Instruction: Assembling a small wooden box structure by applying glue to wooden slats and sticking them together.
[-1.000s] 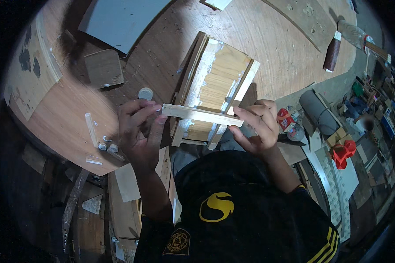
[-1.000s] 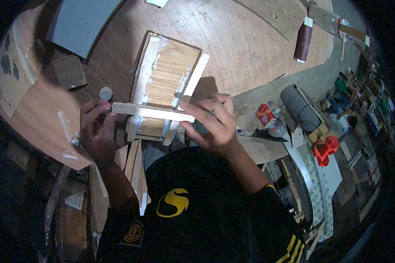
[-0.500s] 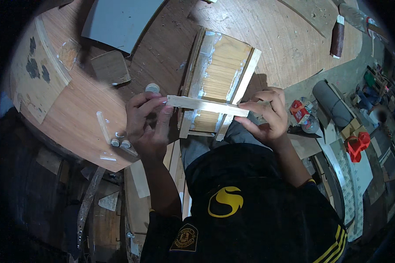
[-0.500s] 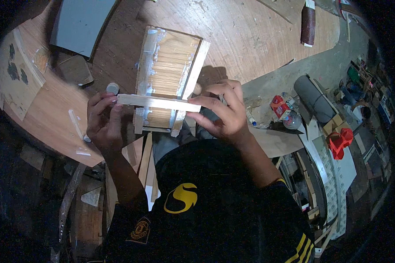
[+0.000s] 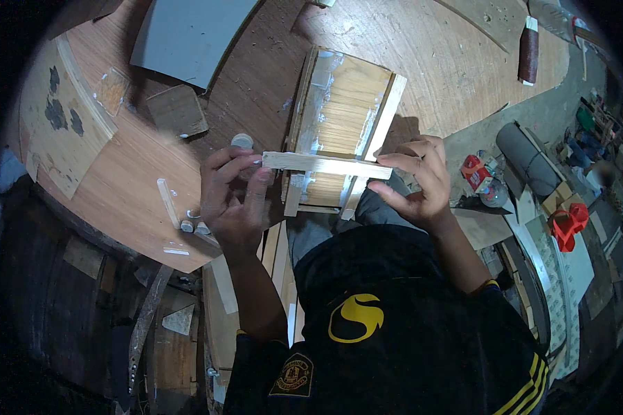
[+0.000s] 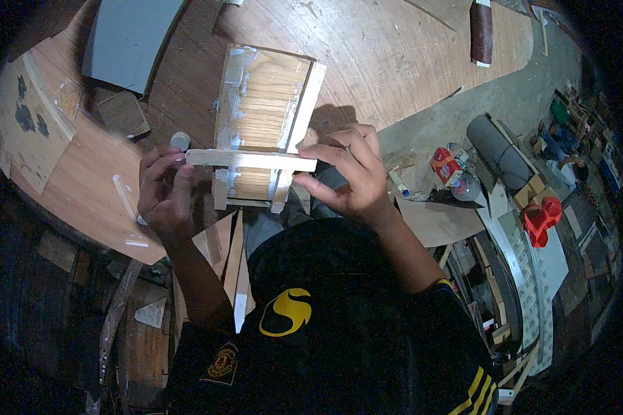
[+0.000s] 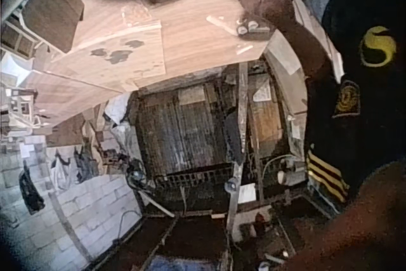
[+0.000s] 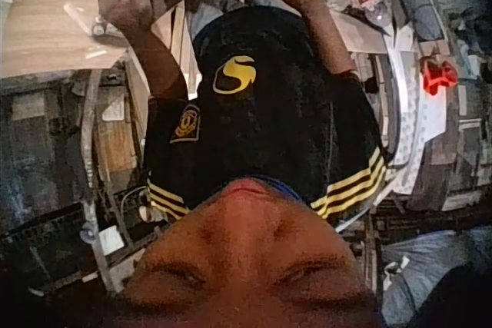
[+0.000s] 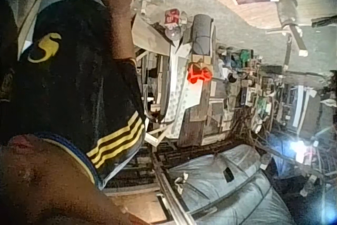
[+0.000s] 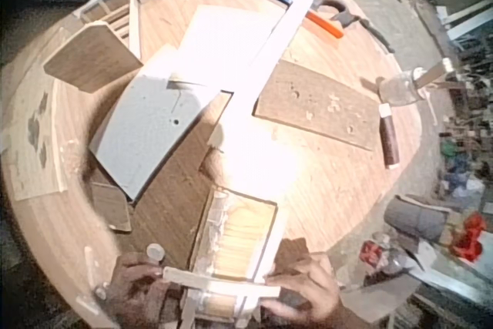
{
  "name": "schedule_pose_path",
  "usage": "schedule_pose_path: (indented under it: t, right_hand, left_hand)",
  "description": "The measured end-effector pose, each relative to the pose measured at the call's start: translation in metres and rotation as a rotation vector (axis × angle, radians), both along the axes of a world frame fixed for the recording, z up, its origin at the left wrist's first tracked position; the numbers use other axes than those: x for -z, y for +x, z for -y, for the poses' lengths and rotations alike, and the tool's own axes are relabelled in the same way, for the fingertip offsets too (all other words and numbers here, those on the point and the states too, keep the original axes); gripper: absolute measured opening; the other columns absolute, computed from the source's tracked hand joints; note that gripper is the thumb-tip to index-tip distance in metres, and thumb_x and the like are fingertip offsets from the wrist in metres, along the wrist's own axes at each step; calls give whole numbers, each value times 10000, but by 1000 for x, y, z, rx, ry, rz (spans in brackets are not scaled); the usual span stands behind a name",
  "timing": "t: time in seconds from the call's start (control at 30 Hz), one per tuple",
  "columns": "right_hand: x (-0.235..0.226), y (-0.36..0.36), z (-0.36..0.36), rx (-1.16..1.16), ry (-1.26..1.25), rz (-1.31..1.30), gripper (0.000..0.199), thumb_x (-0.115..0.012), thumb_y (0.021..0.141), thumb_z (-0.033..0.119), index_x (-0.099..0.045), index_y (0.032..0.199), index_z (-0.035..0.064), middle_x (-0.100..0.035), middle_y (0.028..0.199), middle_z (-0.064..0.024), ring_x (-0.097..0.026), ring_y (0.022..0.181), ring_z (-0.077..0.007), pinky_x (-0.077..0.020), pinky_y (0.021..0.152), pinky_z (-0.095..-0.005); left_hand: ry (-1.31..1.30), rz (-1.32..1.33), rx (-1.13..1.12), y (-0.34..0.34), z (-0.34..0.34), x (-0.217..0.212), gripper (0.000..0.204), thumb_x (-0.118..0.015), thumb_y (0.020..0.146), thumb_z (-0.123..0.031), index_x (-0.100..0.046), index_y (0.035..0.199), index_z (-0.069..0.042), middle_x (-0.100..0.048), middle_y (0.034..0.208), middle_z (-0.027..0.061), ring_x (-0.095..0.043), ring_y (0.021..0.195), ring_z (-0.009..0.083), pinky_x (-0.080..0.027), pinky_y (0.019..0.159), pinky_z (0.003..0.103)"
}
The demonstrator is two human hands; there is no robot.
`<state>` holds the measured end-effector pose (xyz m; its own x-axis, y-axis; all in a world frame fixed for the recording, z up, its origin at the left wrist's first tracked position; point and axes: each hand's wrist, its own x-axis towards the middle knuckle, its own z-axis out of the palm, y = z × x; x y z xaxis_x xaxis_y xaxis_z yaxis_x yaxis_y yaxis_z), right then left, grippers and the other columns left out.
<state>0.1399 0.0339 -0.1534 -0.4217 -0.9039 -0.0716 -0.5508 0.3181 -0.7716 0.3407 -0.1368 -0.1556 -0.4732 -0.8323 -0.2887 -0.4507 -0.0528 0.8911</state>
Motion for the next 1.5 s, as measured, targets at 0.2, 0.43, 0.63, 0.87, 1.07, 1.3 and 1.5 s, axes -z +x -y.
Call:
schedule_pose_path:
  t: [0.2, 0.43, 0.63, 0.87, 1.07, 1.3, 1.5]
  right_hand:
    - [2, -1, -2, -18, -8, -19, 332, -847, 638, 192, -710, 925, 99, -574, 873, -57, -522, 847, -232, -423, 768, -358]
    - [2, -1, -1, -3, 0, -8, 322, -850, 633, 190, -708, 908, 100, -569, 871, -61, -522, 844, -239, -427, 763, -362]
    - [3, -1, -1, 0, -8, -7, 313, -846, 642, 201, -707, 904, 98, -572, 872, -65, -523, 846, -242, -428, 768, -366]
    - [3, -2, -1, -18, -6, -18, 311, -846, 640, 203, -706, 897, 95, -577, 875, -63, -529, 854, -243, -426, 778, -369]
    - [4, -2, -3, -9, -1, -3, 310, -846, 635, 199, -706, 887, 88, -586, 877, -65, -536, 857, -241, -427, 777, -365]
    - [2, -2, -2, 1, -1, 11, 296, -842, 636, 190, -708, 877, 84, -590, 877, -66, -540, 862, -238, -425, 776, -362]
    - [1, -2, -2, -10, 14, 13, 291, -837, 640, 179, -711, 885, 88, -585, 883, -70, -539, 872, -241, -421, 792, -374]
  left_hand:
    - [3, -1, 7, 2, 2, 4, 182, -706, 794, -4, -647, 964, -29, -557, 1082, 120, -594, 949, 189, -541, 701, 269]
    - [-39, 31, 43, 0, 2, 3, 149, -710, 798, -29, -661, 938, -36, -566, 1073, 110, -588, 949, 196, -532, 711, 276]
    - [-74, 47, 58, 1, 3, 4, 145, -713, 805, -50, -663, 941, -36, -569, 1066, 112, -587, 945, 191, -528, 690, 265]
    - [9, 51, 49, 0, 1, 0, 146, -634, 830, 51, -636, 968, 3, -571, 1097, 138, -567, 1032, 233, -487, 890, 351]
    - [14, 71, 25, -1, 0, 0, 142, -717, 799, -36, -668, 932, -39, -572, 1063, 109, -586, 937, 189, -520, 680, 259]
    - [-49, 33, 47, -1, 1, 1, 144, -710, 799, -17, -669, 935, -35, -580, 1052, 112, -582, 959, 199, -515, 732, 280]
    - [39, 59, 37, 2, 0, -3, 153, -651, 840, 23, -647, 989, -13, -568, 1126, 146, -569, 1036, 235, -493, 869, 339]
